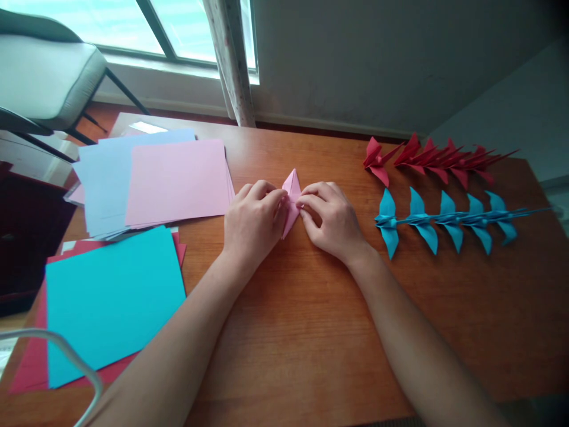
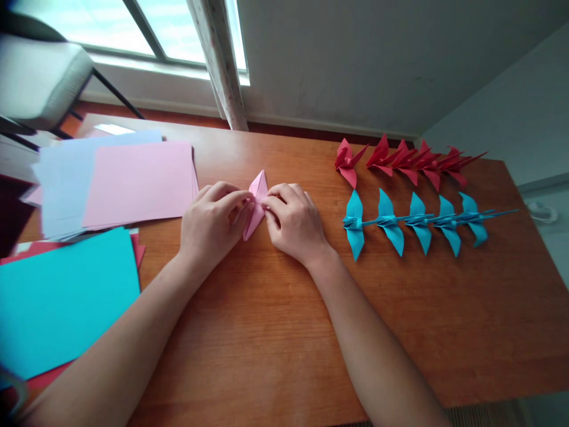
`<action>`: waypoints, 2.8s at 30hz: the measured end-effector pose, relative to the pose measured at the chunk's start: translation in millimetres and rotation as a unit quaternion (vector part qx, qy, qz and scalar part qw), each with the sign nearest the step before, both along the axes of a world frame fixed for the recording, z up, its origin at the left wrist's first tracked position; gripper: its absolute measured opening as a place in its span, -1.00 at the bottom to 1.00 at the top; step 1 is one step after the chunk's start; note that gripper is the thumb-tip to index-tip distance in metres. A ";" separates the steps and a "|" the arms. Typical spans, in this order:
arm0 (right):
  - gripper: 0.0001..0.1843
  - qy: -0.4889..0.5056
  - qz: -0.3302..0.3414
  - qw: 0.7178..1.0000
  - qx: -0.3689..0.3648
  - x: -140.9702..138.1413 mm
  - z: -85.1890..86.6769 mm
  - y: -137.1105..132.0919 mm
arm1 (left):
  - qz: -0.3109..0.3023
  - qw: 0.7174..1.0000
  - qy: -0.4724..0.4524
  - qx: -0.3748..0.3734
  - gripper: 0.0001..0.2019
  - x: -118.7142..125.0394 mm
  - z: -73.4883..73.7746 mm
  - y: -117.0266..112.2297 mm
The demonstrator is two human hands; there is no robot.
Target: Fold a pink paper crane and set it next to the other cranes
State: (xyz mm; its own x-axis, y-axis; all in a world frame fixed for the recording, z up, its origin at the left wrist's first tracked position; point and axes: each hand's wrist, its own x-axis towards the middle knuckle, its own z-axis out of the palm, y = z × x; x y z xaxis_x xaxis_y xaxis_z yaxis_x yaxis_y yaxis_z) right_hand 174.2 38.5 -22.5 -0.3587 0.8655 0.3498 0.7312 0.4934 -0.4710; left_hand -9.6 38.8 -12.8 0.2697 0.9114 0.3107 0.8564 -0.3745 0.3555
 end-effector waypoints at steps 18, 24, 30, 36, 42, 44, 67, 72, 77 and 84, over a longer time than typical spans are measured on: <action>-0.74 0.013 0.009 1.000 0.009 -0.2 0.9 -0.3 | -0.077 0.997 0.023 -0.019 -0.79 1.8 3.7 -2.1; -0.72 -0.012 -0.017 1.000 0.003 -0.1 1.5 -1.8 | -0.080 0.996 0.025 -0.019 -0.72 2.7 1.7 -2.2; -0.78 -0.032 -0.036 0.999 0.015 0.0 -0.7 -1.4 | -0.053 0.998 0.030 0.026 -0.69 0.8 -4.7 -1.0; -0.82 -0.028 -0.043 0.998 0.030 0.3 -2.7 -0.7 | -0.088 0.994 -0.035 0.057 -0.71 -0.8 -5.3 1.5; -0.83 -0.021 -0.050 0.998 0.034 0.2 -3.5 -1.0 | -0.120 0.992 -0.032 0.026 -0.75 -1.1 -9.3 4.5; -0.83 -0.017 -0.046 0.998 0.037 0.6 -3.6 -0.7 | -0.118 0.992 -0.030 0.026 -0.76 -1.1 -10.2 5.1; -0.77 -0.011 -0.010 0.999 0.051 6.8 -9.5 4.4 | -0.108 0.987 -0.118 0.005 -0.84 -0.3 -11.1 8.2; -0.77 -0.011 -0.016 0.999 0.045 6.3 -9.3 5.0 | -0.108 0.989 -0.098 0.012 -0.79 -1.1 -12.3 7.8; -0.80 -0.006 -0.018 0.999 0.044 5.1 -6.8 3.2 | -0.108 0.991 -0.080 0.017 -0.76 -2.5 -12.9 7.1; -0.81 0.008 -0.013 0.999 0.039 4.9 -7.7 3.2 | -0.104 0.992 -0.067 0.016 -0.76 -2.0 -12.2 7.4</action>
